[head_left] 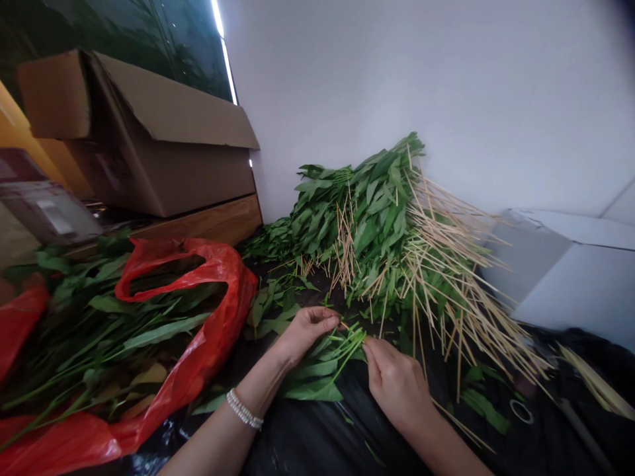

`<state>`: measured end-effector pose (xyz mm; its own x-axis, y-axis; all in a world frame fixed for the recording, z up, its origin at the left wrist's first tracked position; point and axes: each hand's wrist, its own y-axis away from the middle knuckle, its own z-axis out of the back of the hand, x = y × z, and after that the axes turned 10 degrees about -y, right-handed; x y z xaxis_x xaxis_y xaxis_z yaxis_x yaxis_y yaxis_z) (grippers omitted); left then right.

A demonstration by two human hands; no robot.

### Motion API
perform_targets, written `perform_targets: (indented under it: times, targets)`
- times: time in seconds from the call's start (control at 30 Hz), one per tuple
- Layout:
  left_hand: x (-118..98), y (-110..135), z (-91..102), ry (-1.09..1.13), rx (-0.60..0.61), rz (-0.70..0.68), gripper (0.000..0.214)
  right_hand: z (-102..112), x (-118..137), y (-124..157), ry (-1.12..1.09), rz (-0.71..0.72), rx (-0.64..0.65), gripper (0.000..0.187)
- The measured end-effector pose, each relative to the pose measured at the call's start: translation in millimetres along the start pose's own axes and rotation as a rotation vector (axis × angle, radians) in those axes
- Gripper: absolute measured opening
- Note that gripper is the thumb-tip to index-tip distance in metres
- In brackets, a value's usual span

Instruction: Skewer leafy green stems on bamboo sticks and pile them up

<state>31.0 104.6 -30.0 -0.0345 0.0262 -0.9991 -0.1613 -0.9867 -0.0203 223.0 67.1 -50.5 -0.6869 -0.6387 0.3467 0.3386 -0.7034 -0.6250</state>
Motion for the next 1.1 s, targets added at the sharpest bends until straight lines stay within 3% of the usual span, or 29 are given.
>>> perform_targets:
  times: [0.2, 0.4, 0.6, 0.7, 0.87, 1.1]
  targets:
    - [-2, 2, -9.1, -0.068, 0.031, -0.016, 0.032, -2, 0, 0, -0.016, -0.003, 0.025, 0.028]
    - [-10, 2, 4.5, -0.112, -0.056, -0.182, 0.032, -2, -4, 0, 0.025, -0.023, 0.001, 0.029]
    - [-19, 8, 11.4, -0.432, 0.164, -0.370, 0.019, -1, -6, -1, 0.052, -0.057, 0.023, 0.029]
    - [-21, 9, 6.4, -0.628, 0.179, -0.425, 0.018, -1, -6, -1, 0.066, -0.077, 0.038, 0.028]
    - [-16, 8, 0.8, -0.745, 0.082, -0.460, 0.005, -1, -6, -1, 0.065, -0.097, 0.066, 0.028]
    - [-12, 9, -2.5, -0.663, 0.106, -0.363, 0.005, 0, -6, -1, 0.048, -0.120, 0.072, 0.027]
